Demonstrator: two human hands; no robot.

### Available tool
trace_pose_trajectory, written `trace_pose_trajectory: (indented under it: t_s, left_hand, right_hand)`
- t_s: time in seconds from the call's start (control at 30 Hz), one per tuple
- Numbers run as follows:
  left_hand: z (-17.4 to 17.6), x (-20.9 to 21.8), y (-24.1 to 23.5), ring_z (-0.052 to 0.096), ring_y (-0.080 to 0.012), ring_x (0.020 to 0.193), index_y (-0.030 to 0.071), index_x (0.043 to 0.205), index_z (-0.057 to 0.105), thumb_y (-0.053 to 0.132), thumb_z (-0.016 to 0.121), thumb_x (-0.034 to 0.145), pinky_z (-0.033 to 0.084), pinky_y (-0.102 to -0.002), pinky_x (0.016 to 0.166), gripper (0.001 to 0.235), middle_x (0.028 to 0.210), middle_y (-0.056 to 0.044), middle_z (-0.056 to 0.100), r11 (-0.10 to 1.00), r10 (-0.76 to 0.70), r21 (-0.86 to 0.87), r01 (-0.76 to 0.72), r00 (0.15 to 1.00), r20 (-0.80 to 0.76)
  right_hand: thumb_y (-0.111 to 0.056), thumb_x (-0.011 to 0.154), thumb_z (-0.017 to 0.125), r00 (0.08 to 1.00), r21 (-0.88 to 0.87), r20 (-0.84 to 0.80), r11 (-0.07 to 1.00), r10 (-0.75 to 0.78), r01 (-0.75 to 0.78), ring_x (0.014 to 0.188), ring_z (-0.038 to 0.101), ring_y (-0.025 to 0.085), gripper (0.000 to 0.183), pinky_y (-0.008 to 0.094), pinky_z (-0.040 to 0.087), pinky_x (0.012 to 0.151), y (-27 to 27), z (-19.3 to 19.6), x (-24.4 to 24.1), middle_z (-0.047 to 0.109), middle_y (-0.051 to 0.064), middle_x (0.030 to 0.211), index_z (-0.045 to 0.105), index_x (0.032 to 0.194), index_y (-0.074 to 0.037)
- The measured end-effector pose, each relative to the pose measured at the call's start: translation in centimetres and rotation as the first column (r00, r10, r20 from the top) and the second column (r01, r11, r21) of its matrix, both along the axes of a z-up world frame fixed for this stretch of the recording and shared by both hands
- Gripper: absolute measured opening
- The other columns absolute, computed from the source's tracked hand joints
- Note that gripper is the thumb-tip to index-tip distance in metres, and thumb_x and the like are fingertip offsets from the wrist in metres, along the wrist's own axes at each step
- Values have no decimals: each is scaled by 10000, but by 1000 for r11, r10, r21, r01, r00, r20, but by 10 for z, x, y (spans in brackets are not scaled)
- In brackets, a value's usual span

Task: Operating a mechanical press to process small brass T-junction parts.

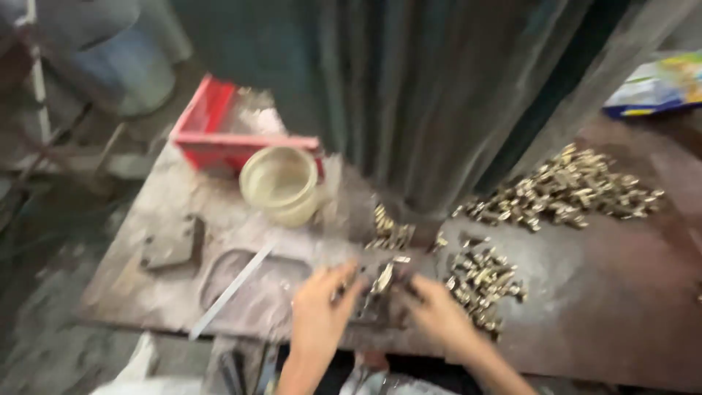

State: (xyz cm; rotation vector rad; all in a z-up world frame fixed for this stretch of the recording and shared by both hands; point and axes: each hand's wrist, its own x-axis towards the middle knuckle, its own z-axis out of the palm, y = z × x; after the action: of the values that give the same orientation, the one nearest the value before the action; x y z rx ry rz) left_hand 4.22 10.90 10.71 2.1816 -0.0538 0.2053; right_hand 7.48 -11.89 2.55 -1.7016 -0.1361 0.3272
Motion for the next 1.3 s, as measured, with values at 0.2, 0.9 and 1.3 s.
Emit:
trace_pose_trajectory:
  t_s: [0.2,0.9,1.3]
  left_hand:
    - [-32,-17,46,762,-231,809,93,1009,819,181,801,804,579,-321,752,224,907,-147,793,910,-391,-2,415,857,-336]
    - [49,16,-55,777,-122,925,0,1173,665,-5,785,849,650,-257,817,346,1052,-95,798,790,181,-611,-58,973,142]
    - [-241,45,-146,614,-170,878,80,1027,617,160,487,1021,480,-342,719,153,902,-24,600,908,-408,-22,418,895,181]
  right_hand:
    - [-297,896,877,690,-665,-83,476,719,-576,945,676,331,303,425,528,803,-25,40,-42,689,158,931,736,995,-49]
    - [-60,1023,579,931,290,255,939,-263,185,996,658,115,226,294,558,897,33,20,14,723,34,1078,660,1220,17]
    - [-130,1013,648,970,377,85,908,-227,180,688,617,112,126,276,517,626,46,60,8,647,13,769,663,1023,-5]
